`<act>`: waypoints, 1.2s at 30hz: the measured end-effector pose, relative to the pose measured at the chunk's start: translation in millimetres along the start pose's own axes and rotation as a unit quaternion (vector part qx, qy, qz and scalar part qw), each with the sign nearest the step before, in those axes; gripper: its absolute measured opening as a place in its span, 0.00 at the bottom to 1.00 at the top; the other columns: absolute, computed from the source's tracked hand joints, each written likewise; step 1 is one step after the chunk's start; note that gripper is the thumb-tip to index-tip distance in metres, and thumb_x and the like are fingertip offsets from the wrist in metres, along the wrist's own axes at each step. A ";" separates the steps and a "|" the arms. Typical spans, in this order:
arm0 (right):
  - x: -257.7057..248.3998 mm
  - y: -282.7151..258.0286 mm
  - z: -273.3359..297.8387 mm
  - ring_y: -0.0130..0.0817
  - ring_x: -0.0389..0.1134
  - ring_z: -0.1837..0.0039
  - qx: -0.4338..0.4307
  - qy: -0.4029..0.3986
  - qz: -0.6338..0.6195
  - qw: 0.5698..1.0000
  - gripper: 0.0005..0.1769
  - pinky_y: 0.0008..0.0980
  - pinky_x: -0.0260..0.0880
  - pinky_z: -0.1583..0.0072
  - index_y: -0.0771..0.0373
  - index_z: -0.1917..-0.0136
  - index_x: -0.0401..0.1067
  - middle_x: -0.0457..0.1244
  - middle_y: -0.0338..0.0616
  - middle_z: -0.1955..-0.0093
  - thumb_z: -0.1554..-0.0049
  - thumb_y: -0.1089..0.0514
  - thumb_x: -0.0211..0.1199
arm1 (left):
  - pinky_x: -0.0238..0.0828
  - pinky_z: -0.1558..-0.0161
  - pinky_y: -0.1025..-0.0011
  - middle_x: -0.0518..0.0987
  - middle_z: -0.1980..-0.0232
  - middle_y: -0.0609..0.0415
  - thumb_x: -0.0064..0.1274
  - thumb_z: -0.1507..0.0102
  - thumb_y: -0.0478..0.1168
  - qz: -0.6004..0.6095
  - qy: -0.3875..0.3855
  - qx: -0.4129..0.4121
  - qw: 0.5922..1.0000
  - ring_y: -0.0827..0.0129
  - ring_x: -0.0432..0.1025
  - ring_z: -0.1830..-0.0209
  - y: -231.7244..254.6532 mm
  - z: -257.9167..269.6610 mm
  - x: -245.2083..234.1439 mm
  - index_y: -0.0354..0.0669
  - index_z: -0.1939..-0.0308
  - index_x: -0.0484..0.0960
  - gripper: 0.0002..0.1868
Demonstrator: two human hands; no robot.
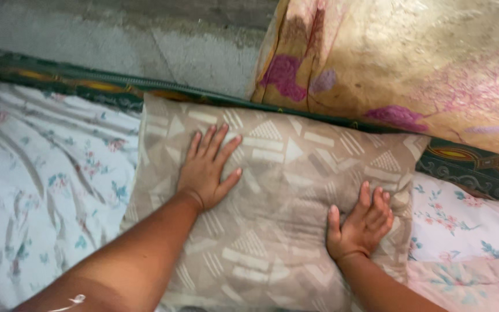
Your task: The person sits on a bed and adjusts a patterned pillow, zipping its cover closed and patting it into shape. They then pick up a pink pillow and smooth its surface. The person handles the pillows one at a time and places them on the bed.
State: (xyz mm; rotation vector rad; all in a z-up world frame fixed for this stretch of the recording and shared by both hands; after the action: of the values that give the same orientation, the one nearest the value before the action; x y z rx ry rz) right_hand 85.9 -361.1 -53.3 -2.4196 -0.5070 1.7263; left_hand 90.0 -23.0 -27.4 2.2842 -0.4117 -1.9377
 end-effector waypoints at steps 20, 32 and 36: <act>-64.0 63.2 58.1 0.71 0.41 0.21 0.061 -0.070 0.013 0.996 0.54 0.68 0.45 0.29 0.42 0.15 0.42 0.37 0.69 0.17 0.45 0.21 0.50 | 0.19 0.31 0.23 0.19 0.19 0.33 0.22 0.45 0.84 0.030 -0.140 -0.487 0.862 0.33 0.18 0.19 32.6 188.2 -15.9 0.82 0.20 0.32 0.51; -26.9 79.9 45.7 0.68 0.47 0.19 -0.007 0.036 -0.144 0.989 0.46 0.55 0.49 0.23 0.49 0.15 0.49 0.43 0.68 0.17 0.41 0.37 0.57 | 0.19 0.36 0.20 0.18 0.21 0.28 0.14 0.41 0.82 -0.050 -0.142 -0.467 0.871 0.32 0.17 0.20 3.7 175.2 36.6 0.72 0.20 0.22 0.51; -35.8 85.9 49.6 0.65 0.48 0.20 0.025 0.015 -0.154 0.988 0.47 0.55 0.48 0.23 0.51 0.17 0.51 0.46 0.66 0.18 0.43 0.36 0.59 | 0.29 0.31 0.26 0.31 0.19 0.33 0.23 0.44 0.84 0.003 -0.132 -0.454 0.881 0.35 0.29 0.19 -4.9 187.7 30.0 0.71 0.19 0.32 0.55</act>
State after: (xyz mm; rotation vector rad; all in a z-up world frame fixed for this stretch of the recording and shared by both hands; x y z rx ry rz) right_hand 45.9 -458.2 -63.3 -2.1898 -0.7775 1.5520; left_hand -89.2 -10.8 -89.9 1.4129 0.4094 -1.8524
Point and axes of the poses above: each hand's wrist, its own z-axis away from the middle knuckle, its own x-axis out of the palm, y = z × x, the point moved 9 cm from there along -z, towards the middle knuckle
